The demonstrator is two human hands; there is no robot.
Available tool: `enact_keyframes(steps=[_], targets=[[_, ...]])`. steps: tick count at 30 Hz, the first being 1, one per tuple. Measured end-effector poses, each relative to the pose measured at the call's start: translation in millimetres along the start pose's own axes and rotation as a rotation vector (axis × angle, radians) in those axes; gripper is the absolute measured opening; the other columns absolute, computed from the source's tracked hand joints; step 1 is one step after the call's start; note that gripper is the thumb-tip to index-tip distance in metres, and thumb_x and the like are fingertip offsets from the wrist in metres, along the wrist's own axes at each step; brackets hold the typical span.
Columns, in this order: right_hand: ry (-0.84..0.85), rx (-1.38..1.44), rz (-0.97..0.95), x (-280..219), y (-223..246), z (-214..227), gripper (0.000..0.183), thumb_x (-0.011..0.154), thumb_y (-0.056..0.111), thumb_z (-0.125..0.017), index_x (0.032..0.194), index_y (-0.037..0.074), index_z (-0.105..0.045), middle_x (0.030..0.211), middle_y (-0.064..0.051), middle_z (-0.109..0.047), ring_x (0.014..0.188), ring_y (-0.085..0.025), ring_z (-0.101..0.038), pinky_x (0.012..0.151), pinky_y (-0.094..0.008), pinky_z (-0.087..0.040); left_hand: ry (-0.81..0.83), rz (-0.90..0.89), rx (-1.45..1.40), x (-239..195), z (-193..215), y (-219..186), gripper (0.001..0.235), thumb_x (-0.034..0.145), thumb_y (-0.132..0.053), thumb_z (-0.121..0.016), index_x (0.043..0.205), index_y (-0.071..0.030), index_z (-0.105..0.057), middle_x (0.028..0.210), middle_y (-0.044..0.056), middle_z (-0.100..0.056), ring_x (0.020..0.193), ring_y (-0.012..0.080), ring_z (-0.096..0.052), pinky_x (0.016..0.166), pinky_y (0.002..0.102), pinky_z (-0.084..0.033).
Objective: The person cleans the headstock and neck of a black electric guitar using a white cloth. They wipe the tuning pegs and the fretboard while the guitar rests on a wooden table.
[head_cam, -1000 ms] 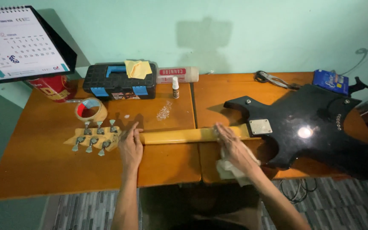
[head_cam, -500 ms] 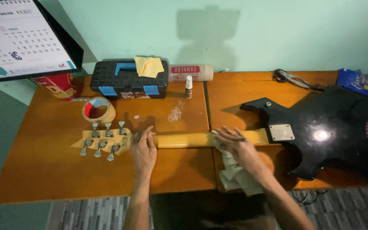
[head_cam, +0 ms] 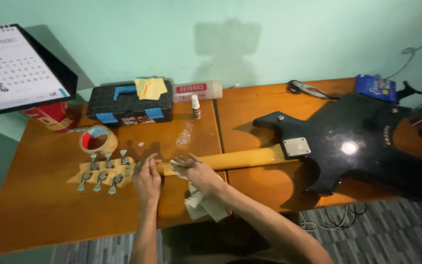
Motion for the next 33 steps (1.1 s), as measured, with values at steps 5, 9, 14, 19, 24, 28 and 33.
enact_keyframes(steps=[5,9,14,19,24,28,33], targets=[[-0.022,-0.070,-0.226,-92.8,-45.1,68.4,0.013,0.081,0.025,-0.069,0.079,0.012,-0.070,0.077,-0.009,-0.064,0.067,-0.028,-0.067,0.062,-0.039,-0.055,0.042,0.108,-0.072,0.0,10.6,-14.1,0.034,0.113,-0.020,-0.043,0.115,-0.011,-0.076,0.093,0.008,-0.079,0.090,0.0322,-0.071,0.091,0.045,-0.053],[-0.028,-0.106,-0.342,-180.2,-72.9,118.9,0.012,0.084,0.013,-0.068,0.089,0.002,-0.071,0.089,-0.017,-0.064,0.077,-0.035,-0.066,0.071,-0.045,-0.056,0.057,0.095,-0.049,3.4,12.4,-15.2,0.036,0.115,-0.021,-0.041,0.117,-0.010,-0.075,0.093,0.007,-0.079,0.088,0.0292,-0.072,0.092,0.043,-0.053],[-0.172,0.001,-0.363,-183.6,-124.4,94.6,0.020,0.088,0.023,-0.072,0.103,0.013,-0.078,0.117,-0.003,-0.054,0.097,-0.022,-0.055,0.087,-0.030,-0.052,0.027,0.069,-0.036,3.3,6.4,-10.2,0.035,0.113,-0.022,-0.042,0.113,-0.012,-0.075,0.089,0.005,-0.078,0.091,0.0283,-0.071,0.097,0.041,-0.049],[-0.248,0.865,-0.859,-110.9,-31.5,118.7,0.028,0.081,0.019,-0.075,0.109,0.016,-0.074,0.103,-0.015,-0.067,0.084,-0.027,-0.069,0.068,-0.037,-0.053,0.000,0.084,-0.058,2.8,9.5,-18.4,0.035,0.112,-0.024,-0.044,0.110,-0.012,-0.077,0.088,0.007,-0.078,0.088,0.0294,-0.071,0.099,0.043,-0.047],[0.092,0.971,-0.928,-39.2,32.6,75.2,0.043,0.080,0.052,-0.069,0.122,0.042,-0.067,0.108,-0.006,-0.073,0.095,-0.029,-0.075,0.074,-0.037,-0.053,0.049,0.110,-0.071,3.8,4.8,-12.1,0.036,0.113,-0.023,-0.043,0.115,-0.009,-0.076,0.093,0.012,-0.078,0.092,0.0332,-0.071,0.106,0.045,-0.043],[-0.268,0.110,0.022,-6.6,55.1,49.6,0.013,0.087,0.010,-0.072,0.097,0.003,-0.077,0.093,-0.007,-0.058,0.105,-0.025,-0.057,0.106,-0.036,-0.037,0.052,0.125,-0.064,2.1,-0.3,-0.9,0.033,0.112,-0.019,-0.044,0.116,-0.012,-0.075,0.094,0.011,-0.078,0.095,0.0344,-0.071,0.107,0.047,-0.044],[-0.225,0.052,0.146,-19.7,-19.1,-17.3,0.025,0.091,0.019,-0.065,0.102,0.001,-0.077,0.099,-0.022,-0.073,0.130,-0.044,-0.050,0.124,-0.058,-0.013,0.036,0.135,-0.054,1.0,4.0,-2.8,0.032,0.113,-0.021,-0.044,0.116,-0.012,-0.075,0.097,0.015,-0.078,0.097,0.0369,-0.072,0.105,0.049,-0.045]])
Point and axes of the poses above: each hand's wrist, its own x-axis towards the middle knuckle, its own z-axis out of the back of the hand, y = z × x, the point moved 2 cm from there along x, towards the middle knuckle
